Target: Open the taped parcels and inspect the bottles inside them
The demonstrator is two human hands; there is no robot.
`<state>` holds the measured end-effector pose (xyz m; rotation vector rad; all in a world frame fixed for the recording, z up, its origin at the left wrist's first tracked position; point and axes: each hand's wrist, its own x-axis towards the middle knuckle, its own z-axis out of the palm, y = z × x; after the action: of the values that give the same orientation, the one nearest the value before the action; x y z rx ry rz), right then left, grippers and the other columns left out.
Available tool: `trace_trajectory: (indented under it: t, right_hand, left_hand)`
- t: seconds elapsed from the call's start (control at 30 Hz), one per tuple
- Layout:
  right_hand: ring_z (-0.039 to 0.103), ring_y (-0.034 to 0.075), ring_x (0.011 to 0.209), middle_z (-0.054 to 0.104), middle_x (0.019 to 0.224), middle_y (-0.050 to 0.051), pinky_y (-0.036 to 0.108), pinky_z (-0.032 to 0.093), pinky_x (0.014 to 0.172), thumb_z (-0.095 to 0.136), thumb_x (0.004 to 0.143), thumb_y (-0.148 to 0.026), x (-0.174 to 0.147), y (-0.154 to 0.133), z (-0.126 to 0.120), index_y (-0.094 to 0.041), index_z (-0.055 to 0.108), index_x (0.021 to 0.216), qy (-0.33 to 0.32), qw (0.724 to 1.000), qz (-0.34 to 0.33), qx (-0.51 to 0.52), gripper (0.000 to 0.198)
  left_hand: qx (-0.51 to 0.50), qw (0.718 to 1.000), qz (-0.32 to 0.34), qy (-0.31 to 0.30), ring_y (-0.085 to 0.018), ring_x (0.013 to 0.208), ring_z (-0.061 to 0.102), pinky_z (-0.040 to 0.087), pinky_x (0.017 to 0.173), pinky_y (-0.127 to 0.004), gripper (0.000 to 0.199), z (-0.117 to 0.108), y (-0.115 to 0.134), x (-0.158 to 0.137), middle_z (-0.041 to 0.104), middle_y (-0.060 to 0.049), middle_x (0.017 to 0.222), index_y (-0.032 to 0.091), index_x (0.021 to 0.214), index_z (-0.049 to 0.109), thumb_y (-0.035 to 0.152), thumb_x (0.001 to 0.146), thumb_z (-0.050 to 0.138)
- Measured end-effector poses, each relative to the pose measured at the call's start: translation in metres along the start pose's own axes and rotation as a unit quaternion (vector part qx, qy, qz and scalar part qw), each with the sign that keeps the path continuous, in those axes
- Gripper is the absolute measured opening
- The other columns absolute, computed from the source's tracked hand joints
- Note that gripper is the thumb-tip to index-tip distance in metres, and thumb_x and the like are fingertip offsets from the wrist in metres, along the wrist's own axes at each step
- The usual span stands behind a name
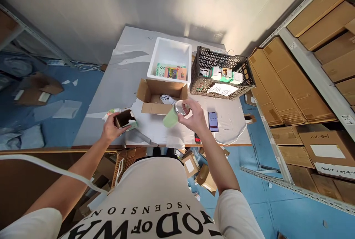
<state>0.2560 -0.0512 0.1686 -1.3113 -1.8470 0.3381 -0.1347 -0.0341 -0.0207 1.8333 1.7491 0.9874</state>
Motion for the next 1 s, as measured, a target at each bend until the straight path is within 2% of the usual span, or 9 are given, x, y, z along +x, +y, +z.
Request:
trace_trajectory:
  t: [0.23, 0.33, 0.4, 0.47, 0.53, 0.63, 0.73, 0.87, 1.0]
  right_hand:
    - [0.051, 0.016, 0.067, 0.056, 0.074, -0.002, 0.034, 0.046, 0.074, 0.065, 0.064, -0.021, -0.008, 0.005, 0.009, -0.024, 0.053, 0.100, -0.011, 1.000, -0.005, 0.007, 0.037]
    - [0.049, 0.014, 0.064, 0.055, 0.073, -0.003, 0.032, 0.045, 0.072, 0.065, 0.065, -0.021, -0.004, 0.001, 0.009, -0.024, 0.054, 0.098, -0.021, 0.999, -0.005, 0.025, 0.034]
    - [0.047, 0.013, 0.062, 0.055, 0.074, -0.003, 0.031, 0.044, 0.070, 0.066, 0.067, -0.023, 0.002, -0.004, 0.008, -0.024, 0.055, 0.095, -0.025, 0.999, 0.015, 0.046, 0.030]
    - [0.047, 0.012, 0.061, 0.054, 0.075, -0.003, 0.028, 0.043, 0.067, 0.066, 0.071, -0.027, 0.010, -0.011, 0.008, -0.024, 0.055, 0.092, -0.021, 0.996, 0.051, 0.067, 0.024]
    - [0.047, 0.011, 0.061, 0.054, 0.075, -0.003, 0.027, 0.041, 0.064, 0.066, 0.074, -0.035, 0.018, -0.017, 0.010, -0.023, 0.055, 0.087, -0.010, 0.993, 0.095, 0.072, 0.020]
    - [0.047, 0.012, 0.064, 0.056, 0.077, -0.002, 0.027, 0.039, 0.064, 0.065, 0.076, -0.048, 0.029, -0.021, 0.014, -0.023, 0.056, 0.082, -0.001, 0.987, 0.151, 0.057, 0.027]
    - [0.049, 0.014, 0.071, 0.058, 0.083, 0.000, 0.027, 0.040, 0.067, 0.064, 0.076, -0.055, 0.032, -0.015, 0.016, -0.023, 0.058, 0.086, -0.036, 0.979, 0.169, 0.106, 0.035]
    - [0.053, 0.016, 0.087, 0.058, 0.100, 0.002, 0.029, 0.046, 0.075, 0.063, 0.075, -0.061, 0.027, 0.002, 0.016, -0.027, 0.058, 0.099, -0.116, 0.920, 0.201, 0.315, 0.042]
    - [0.057, 0.015, 0.085, 0.060, 0.097, -0.002, 0.032, 0.051, 0.076, 0.071, 0.071, -0.055, 0.017, 0.012, 0.021, -0.032, 0.054, 0.103, -0.151, 0.830, 0.271, 0.463, 0.042]
  left_hand:
    - [0.003, 0.993, 0.068, -0.098, -0.043, 0.127, 0.044, 0.035, 0.105, -0.057, 0.098, 0.002, 0.024, -0.010, 0.051, -0.020, 0.134, 0.013, 0.133, 0.044, 0.058, 0.053, 0.079]
    - [0.048, 0.995, 0.081, -0.021, -0.049, 0.142, 0.011, 0.009, 0.112, -0.066, 0.123, -0.006, 0.057, -0.014, 0.028, -0.026, 0.150, 0.010, 0.139, 0.037, 0.064, 0.039, 0.082]
    - [0.034, 0.995, 0.086, 0.024, -0.049, 0.143, 0.005, 0.002, 0.113, -0.066, 0.123, -0.007, 0.093, -0.021, 0.024, -0.025, 0.152, 0.011, 0.138, 0.038, 0.065, 0.037, 0.083]
    - [-0.048, 0.992, 0.120, 0.007, -0.044, 0.141, 0.020, 0.014, 0.115, -0.059, 0.111, 0.001, 0.134, -0.030, 0.035, -0.023, 0.147, 0.014, 0.134, 0.045, 0.059, 0.040, 0.085]
    - [-0.155, 0.976, 0.115, -0.097, -0.038, 0.133, 0.039, 0.030, 0.112, -0.054, 0.106, 0.017, 0.170, -0.040, 0.045, -0.018, 0.141, 0.020, 0.135, 0.044, 0.053, 0.043, 0.087]
    - [-0.284, 0.948, -0.009, -0.141, -0.032, 0.120, 0.053, 0.049, 0.093, -0.046, 0.090, 0.045, 0.200, -0.050, 0.053, -0.015, 0.132, 0.023, 0.130, 0.045, 0.047, 0.053, 0.085]
    - [-0.401, 0.897, -0.106, -0.149, -0.026, 0.108, 0.060, 0.054, 0.080, -0.037, 0.070, 0.058, 0.205, -0.054, 0.060, -0.012, 0.119, 0.022, 0.115, 0.050, 0.040, 0.057, 0.084]
    - [-0.535, 0.800, -0.156, -0.222, -0.023, 0.094, 0.066, 0.054, 0.077, -0.035, 0.065, 0.054, 0.199, -0.055, 0.067, -0.010, 0.106, 0.021, 0.112, 0.052, 0.041, 0.059, 0.082]
    - [-0.566, 0.767, -0.180, -0.242, -0.024, 0.091, 0.067, 0.054, 0.077, -0.037, 0.062, 0.052, 0.198, -0.060, 0.069, -0.009, 0.103, 0.021, 0.113, 0.052, 0.042, 0.062, 0.080]
